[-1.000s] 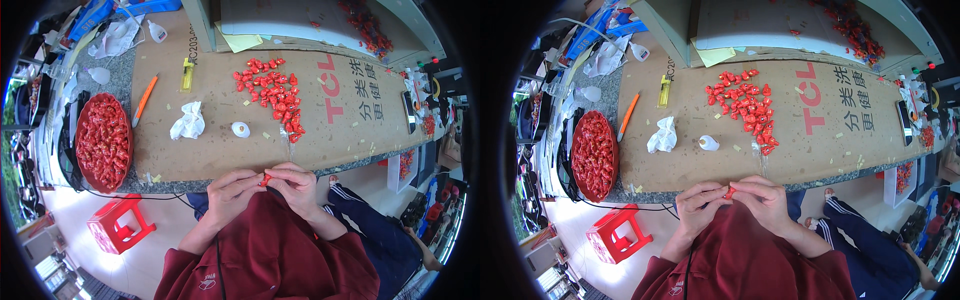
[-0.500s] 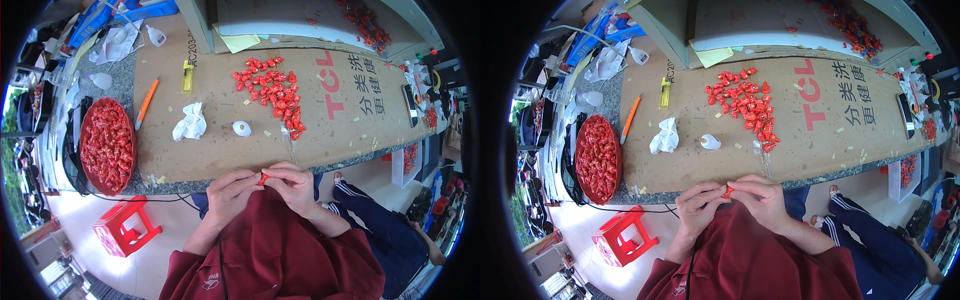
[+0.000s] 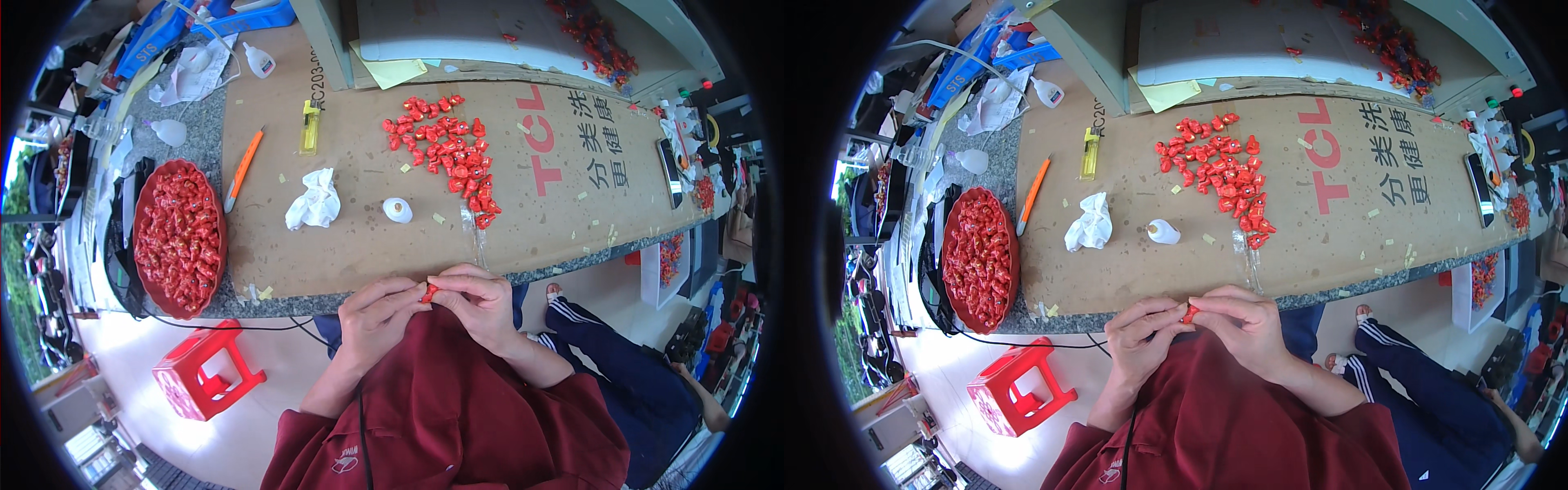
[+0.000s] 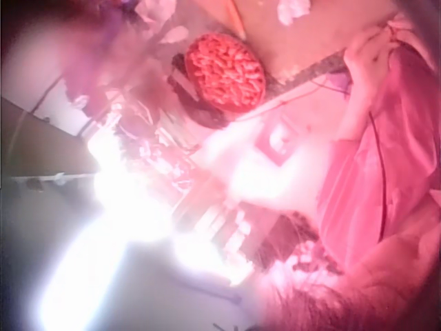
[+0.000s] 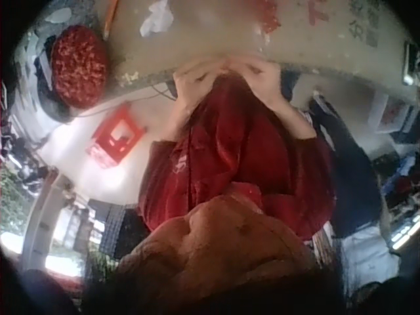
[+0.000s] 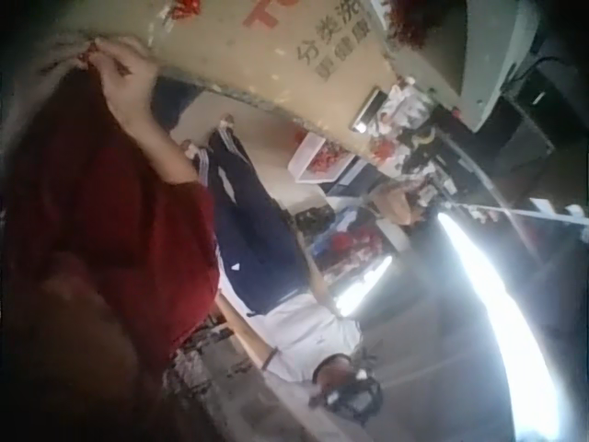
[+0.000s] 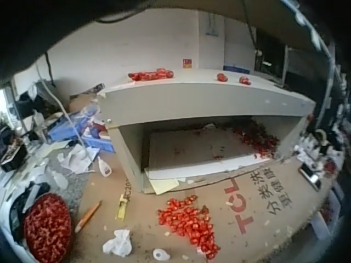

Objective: The person applies glue from a glue bottle to small red plastic components and then assembles them by hand.

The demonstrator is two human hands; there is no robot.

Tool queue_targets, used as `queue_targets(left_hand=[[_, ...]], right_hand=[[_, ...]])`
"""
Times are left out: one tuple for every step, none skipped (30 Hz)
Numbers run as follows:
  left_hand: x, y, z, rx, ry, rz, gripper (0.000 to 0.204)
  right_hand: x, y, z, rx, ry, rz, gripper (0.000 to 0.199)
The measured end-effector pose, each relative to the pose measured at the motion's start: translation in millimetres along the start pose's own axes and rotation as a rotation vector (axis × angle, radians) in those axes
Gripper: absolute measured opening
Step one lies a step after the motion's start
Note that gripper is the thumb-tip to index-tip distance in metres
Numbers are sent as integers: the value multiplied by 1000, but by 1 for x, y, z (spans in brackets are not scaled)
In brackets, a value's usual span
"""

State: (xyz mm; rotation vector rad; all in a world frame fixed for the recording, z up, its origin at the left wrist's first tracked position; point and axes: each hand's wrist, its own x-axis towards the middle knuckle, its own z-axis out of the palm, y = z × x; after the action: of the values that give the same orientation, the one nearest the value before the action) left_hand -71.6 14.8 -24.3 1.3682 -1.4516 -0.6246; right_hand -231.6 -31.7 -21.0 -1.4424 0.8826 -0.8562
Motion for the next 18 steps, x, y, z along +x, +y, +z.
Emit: queue_targets(left_hand=[[0,0,-1,1,0,1,25],[0,1,-1,1,1,-11,25],[-1,1,-2,3,3,-23,25],[-2,2,-2,10,6,-23,25],[-2,3,-4,19,2,-41,25],[-2,3,-5,30,-1,-60,25],[-2,5,-6,50,8,-59,25],[-1,5,-7,29,-19,-101,23],[0,7,-11,8,-42,-146,22],[2,9,-16,6,-39,-193,21],[4,7,-22,17,-36,-191,21],[6,4,-31,135,26,-141,20],[9,0,-42,249,85,-90,19],[13,-1,-55,315,199,-121,20],[16,2,-75,387,320,-152,20],[17,-3,-99,470,428,-157,23],[16,-7,-120,552,541,-164,25],[23,-9,-128,629,658,-103,27]], right_hand=[[1,0,1,6,-2,2,22],[1,-1,1,8,-5,1,22],[1,-1,1,8,-3,5,22],[1,-1,2,10,-4,8,22],[2,-2,3,21,-11,0,22],[2,-3,2,1,-23,1,21],[3,-5,1,-17,-36,1,21],[5,-5,2,3,-49,-13,21],[7,-9,3,6,-50,27,23],[10,-10,6,7,-54,67,25],[12,-8,6,16,-58,60,25],[15,-5,6,-10,30,67,28],[18,-2,6,-38,121,75,31],[24,4,4,-135,147,-8,40],[31,0,5,-133,148,-10,40],[40,-7,11,-210,182,-58,44],[47,-12,19,-289,212,-108,48],[53,-13,22,-305,176,-93,52]])
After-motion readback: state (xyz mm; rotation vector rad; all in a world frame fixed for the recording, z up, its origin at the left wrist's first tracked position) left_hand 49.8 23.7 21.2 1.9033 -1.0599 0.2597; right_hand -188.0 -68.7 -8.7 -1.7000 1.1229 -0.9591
